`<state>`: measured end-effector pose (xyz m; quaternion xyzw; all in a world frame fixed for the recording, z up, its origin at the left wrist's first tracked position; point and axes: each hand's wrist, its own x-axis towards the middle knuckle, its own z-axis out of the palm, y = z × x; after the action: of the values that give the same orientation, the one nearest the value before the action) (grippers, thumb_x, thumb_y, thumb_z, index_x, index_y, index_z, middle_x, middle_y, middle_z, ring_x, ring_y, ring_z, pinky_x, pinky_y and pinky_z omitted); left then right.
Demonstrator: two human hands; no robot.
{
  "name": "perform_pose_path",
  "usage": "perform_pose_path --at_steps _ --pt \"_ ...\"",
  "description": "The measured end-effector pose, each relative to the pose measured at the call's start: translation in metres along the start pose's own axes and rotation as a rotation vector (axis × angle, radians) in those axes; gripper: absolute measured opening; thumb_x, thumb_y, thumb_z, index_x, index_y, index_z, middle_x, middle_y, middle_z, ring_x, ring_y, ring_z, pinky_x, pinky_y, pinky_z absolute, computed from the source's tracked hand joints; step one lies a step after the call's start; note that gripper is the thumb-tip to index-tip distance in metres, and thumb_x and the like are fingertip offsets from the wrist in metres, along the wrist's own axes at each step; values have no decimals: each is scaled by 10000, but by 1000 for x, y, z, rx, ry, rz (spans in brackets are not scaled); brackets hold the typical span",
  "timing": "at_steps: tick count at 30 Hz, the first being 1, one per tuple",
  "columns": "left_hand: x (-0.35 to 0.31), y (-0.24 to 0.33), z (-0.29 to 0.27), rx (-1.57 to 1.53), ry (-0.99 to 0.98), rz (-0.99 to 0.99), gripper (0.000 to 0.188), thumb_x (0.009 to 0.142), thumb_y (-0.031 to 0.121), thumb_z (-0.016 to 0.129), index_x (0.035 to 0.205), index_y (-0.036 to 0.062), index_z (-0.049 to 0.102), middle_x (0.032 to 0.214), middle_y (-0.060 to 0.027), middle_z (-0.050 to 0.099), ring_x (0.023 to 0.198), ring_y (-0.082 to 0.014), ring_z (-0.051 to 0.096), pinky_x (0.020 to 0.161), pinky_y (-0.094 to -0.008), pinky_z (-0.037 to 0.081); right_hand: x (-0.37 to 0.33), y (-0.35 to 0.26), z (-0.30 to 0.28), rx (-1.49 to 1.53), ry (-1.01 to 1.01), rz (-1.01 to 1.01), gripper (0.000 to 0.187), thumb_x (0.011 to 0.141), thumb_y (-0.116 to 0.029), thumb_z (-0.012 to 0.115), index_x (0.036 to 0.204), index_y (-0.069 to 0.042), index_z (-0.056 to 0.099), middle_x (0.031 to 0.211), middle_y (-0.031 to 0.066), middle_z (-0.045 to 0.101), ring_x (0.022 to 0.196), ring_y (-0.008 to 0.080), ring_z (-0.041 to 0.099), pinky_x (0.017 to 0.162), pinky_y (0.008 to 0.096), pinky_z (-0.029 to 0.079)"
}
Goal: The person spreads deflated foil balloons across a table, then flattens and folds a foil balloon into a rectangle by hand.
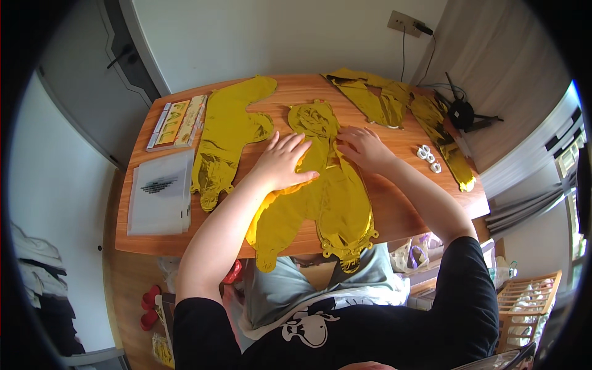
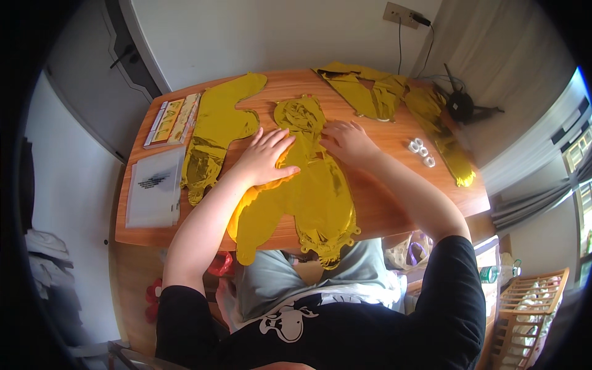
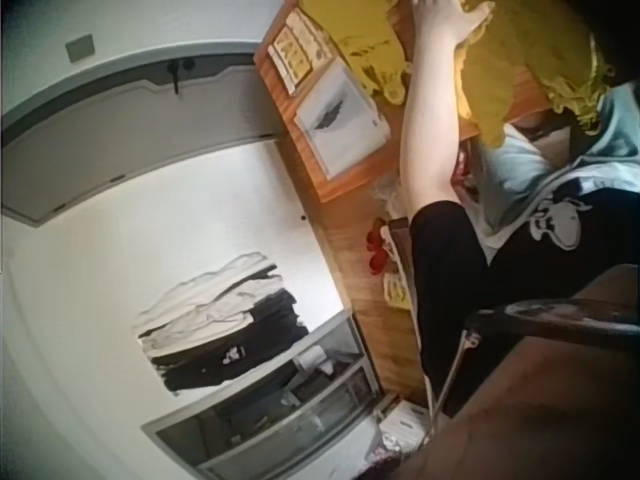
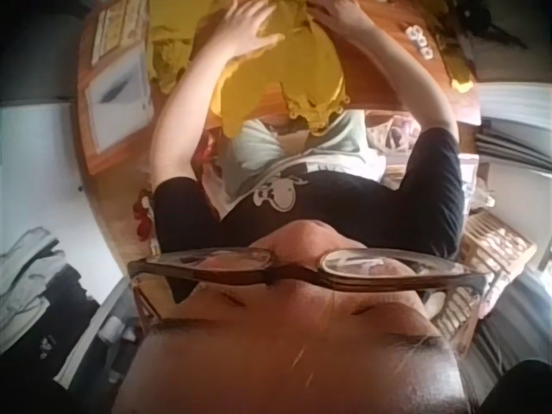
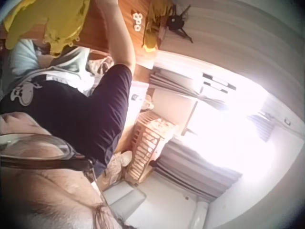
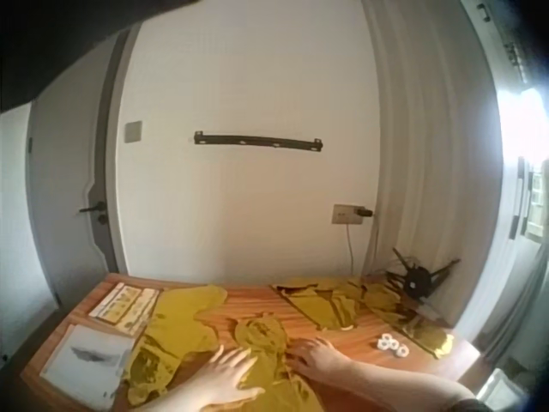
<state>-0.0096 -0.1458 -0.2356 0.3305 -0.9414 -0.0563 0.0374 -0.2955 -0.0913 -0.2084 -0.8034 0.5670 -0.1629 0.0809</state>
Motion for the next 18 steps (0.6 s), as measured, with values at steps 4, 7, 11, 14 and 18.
perform_pose_path --at_steps 4,7,11,14,18 --pt "5 4 -5 19 -82 -25 1010 927 850 377 1655 164 239 1733 -103 173 1606 -241 129 1305 -483 -13 -7 2 7 -19 -13 -1 565 991 -429 628 1413 -55 588 1492 181 546 1443 377 437 1197 489 322" --pt "4 3 -6 52 -25 -39 973 935 816 433 1643 167 280 1721 -94 225 1596 -251 181 1306 -507 24 -12 -1 13 -83 -6 6 659 994 -452 622 1523 -81 488 1584 191 452 1490 380 375 1224 496 286" --pt "2 0 -5 32 84 -14 905 931 712 571 1618 165 349 1694 -103 297 1570 -260 262 1301 -533 74 -12 -10 15 -141 -33 49 756 1009 -517 577 1614 -120 356 1656 172 352 1547 369 275 1254 519 222" --pt "6 0 -4 29 92 -2 899 933 705 574 1618 167 351 1688 -104 309 1566 -263 273 1301 -532 73 -11 -12 19 -153 -26 89 785 1014 -580 536 1629 -138 328 1669 168 327 1556 367 253 1264 532 191" --pt "3 0 0 12 119 16 878 933 653 616 1616 166 356 1676 -109 330 1556 -259 293 1301 -533 80 -13 -22 27 -196 -26 124 818 1009 -637 501 1639 -154 303 1675 166 314 1560 362 247 1267 551 172"
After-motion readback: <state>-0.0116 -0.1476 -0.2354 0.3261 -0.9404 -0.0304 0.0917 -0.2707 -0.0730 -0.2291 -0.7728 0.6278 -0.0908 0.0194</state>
